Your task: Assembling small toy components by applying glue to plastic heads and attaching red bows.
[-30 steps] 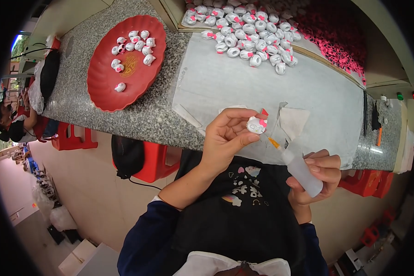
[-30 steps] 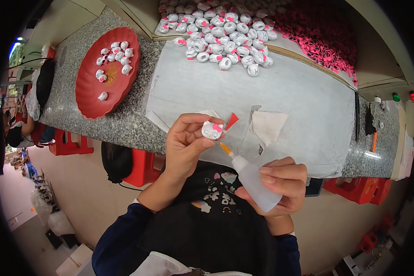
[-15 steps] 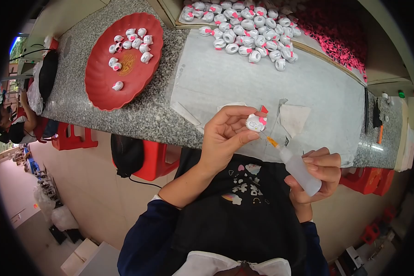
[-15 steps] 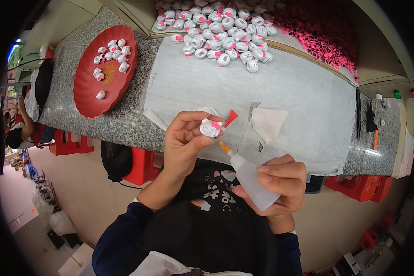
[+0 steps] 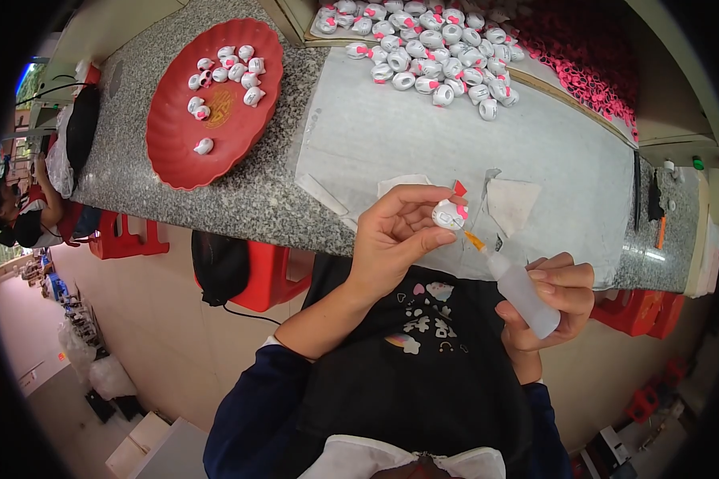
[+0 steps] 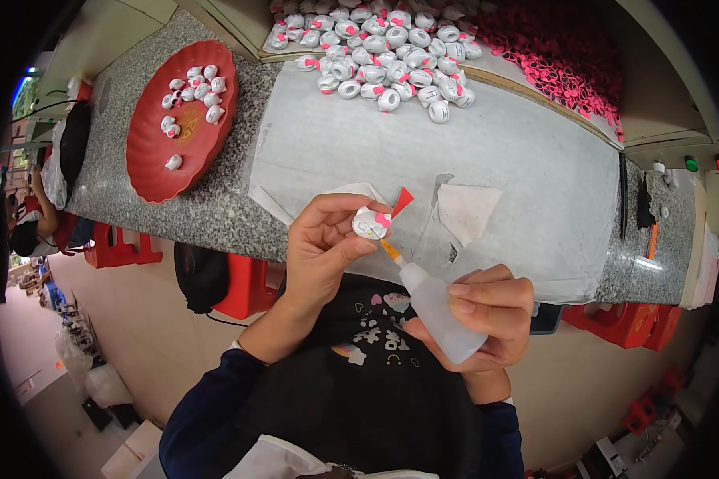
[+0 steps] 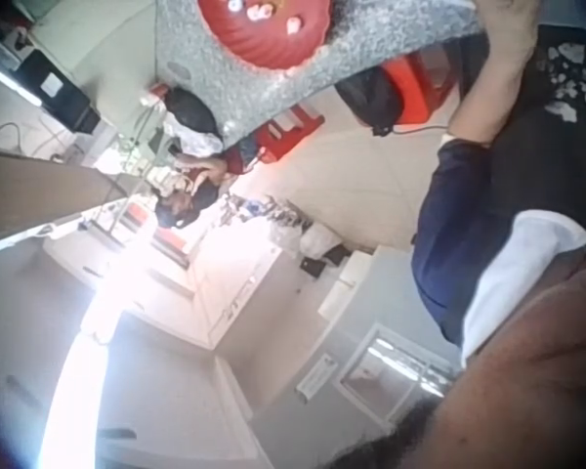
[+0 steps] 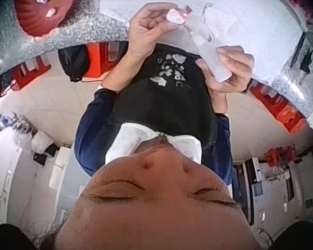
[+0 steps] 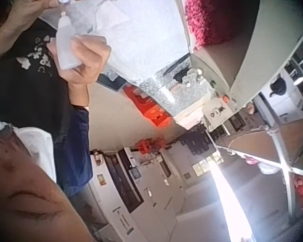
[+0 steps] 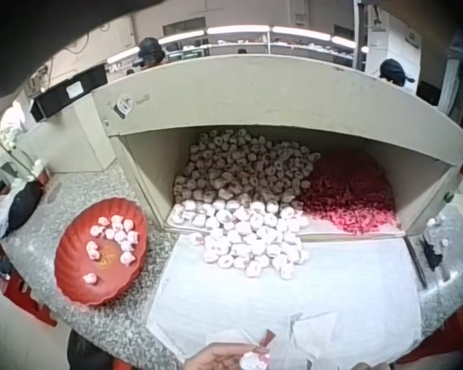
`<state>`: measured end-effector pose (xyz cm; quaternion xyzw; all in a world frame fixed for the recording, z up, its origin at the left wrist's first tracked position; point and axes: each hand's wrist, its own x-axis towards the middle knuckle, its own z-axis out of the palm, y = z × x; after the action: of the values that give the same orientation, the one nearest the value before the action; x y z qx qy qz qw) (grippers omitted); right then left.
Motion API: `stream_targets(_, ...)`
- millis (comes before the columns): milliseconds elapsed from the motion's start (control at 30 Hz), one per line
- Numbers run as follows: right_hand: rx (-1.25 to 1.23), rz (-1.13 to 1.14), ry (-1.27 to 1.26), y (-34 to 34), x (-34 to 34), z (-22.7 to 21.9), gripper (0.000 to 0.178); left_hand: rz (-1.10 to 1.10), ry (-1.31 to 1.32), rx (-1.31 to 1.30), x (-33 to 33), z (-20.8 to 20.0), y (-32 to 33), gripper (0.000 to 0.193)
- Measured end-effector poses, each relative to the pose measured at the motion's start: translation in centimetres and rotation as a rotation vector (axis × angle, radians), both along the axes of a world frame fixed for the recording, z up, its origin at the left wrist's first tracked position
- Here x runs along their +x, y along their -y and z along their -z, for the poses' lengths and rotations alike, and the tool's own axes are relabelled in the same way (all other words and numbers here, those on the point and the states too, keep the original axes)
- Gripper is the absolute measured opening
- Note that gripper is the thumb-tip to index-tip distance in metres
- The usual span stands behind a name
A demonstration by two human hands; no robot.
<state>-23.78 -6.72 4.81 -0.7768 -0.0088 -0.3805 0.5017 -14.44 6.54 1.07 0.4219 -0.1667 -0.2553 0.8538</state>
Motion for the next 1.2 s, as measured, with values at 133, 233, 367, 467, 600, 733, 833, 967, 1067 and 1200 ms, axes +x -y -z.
stream_targets(133, 0.005, -0.007, -0.01, -0.1, 0.1, 0.0, 0.042, -0.034, 0.092, 0.038, -0.2, 0.4, 0.0, 0.034)
stream_targets(233, 0.008, -0.01, -0.013, -0.1, 0.2, -0.1, 0.042, -0.098, 0.228, 0.105, -0.2, 0.6, 0.3, 0.032)
stream_targets(367, -0.013, -0.04, -0.06, 0.4, 0.0, -0.3, 0.043, -0.104, 0.267, 0.179, 0.1, 0.8, 0.3, 0.031)
stream_targets(467, -0.03, -0.01, -0.065, 0.7, 0.1, -0.5, 0.042, -0.108, 0.272, 0.165, 0.4, 0.6, 0.4, 0.031)
stream_targets(600, 0.135, 0.005, -0.056, 1.5, 0.8, -0.1, 0.036, -0.122, 0.137, 0.087, 0.6, 0.3, 0.3, 0.032)
stream_targets(733, 0.485, -0.092, -0.32, 4.1, 2.7, 0.0, 0.022, -0.211, 0.027, 0.128, 1.4, 0.4, -1.0, 0.034)
stream_targets(833, 0.537, -0.158, -0.425, 8.6, 5.1, 1.2, 0.015, -0.222, 0.024, 0.1, 1.9, 0.4, -1.3, 0.035)
stream_targets(967, -0.147, 0.38, -0.517, 15.3, 10.2, 3.5, 0.017, -0.21, 0.054, 0.137, 1.7, 0.2, -1.1, 0.034)
stream_targets(1067, -0.615, 0.6, -0.522, 16.0, 13.6, 2.7, 0.02, -0.207, 0.024, 0.145, 1.3, 0.2, -0.7, 0.034)
stream_targets(1200, -0.727, 0.699, -0.52, 16.7, 15.2, 3.7, 0.022, -0.175, -0.008, 0.129, 1.2, 0.2, -0.7, 0.034)
